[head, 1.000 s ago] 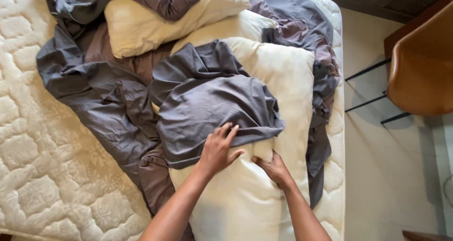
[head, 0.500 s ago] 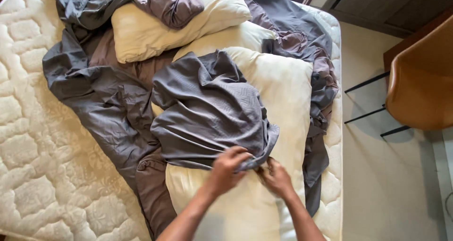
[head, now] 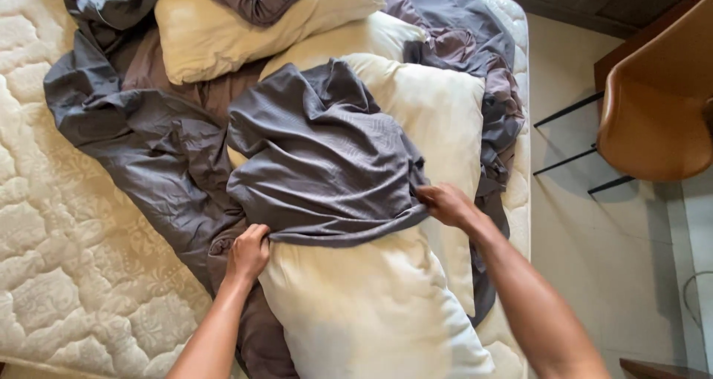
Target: The person places a pillowcase over a pillow on a bed, then inserts the pillow into the case by hand. They smooth the fabric, tuck the corners, and adjust the pillowcase to fit the pillow, finishing by lifting and repositioning the pillow on the bed.
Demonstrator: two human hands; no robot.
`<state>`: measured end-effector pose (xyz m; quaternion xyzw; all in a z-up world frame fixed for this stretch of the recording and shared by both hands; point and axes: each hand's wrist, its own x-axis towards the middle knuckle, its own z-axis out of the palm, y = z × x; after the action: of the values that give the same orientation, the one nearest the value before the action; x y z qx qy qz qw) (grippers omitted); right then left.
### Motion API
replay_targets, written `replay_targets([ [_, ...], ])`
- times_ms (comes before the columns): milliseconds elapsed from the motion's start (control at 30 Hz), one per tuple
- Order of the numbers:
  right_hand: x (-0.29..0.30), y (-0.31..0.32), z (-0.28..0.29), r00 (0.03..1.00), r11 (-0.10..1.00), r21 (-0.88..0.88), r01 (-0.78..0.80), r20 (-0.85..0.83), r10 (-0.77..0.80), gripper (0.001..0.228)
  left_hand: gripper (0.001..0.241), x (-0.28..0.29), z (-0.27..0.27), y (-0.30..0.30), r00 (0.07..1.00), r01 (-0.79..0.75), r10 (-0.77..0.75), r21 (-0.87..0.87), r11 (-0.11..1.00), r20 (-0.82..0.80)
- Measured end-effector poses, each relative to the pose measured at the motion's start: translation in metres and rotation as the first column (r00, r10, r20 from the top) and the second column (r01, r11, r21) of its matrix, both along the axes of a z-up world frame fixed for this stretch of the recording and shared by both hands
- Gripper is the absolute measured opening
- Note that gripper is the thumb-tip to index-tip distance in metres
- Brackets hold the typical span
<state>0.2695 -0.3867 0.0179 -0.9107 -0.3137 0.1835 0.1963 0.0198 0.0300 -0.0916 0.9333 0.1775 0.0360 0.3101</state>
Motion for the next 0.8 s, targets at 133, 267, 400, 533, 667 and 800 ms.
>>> replay_targets([
  [133,-0.009,-0.050,0.006,0.988,0.984,-0.096,0.151,-0.016,-0.153,0.029,0.021,0.003,0.017,-0.003,0.990,-0.030,0.042,-0.094,0.995,0.133],
  [267,-0.050,0.024,0.070,0.732,0.964,0.151,-0.221,0.679,0.061,0.063,0.020,-0.058,0.024,-0.037,0.960,0.165,-0.094,-0.265,0.950,0.263],
  [400,-0.001,0.015,-0.029,0.990,0.969,0.215,0.119,0.054,-0.134,0.027,0.016,-0.077,0.093,-0.048,0.939,0.119,-0.097,-0.049,0.992,0.329],
  [533,-0.028,-0.043,-0.027,0.976,0.974,0.226,0.029,0.206,-0.077,0.037,0.018,-0.059,0.086,-0.030,0.945,-0.001,-0.038,0.119,0.993,0.326],
  [667,-0.055,-0.091,-0.054,0.991,0.977,-0.190,0.101,-0.071,-0.116,0.045,0.015,-0.031,0.079,-0.029,0.895,0.260,-0.283,0.112,0.959,0.344],
  [800,-0.071,-0.035,0.021,0.982,0.970,-0.188,0.155,0.139,-0.130,0.070,0.014,-0.031,0.068,-0.036,0.870,0.271,-0.232,-0.028,0.962,0.435],
])
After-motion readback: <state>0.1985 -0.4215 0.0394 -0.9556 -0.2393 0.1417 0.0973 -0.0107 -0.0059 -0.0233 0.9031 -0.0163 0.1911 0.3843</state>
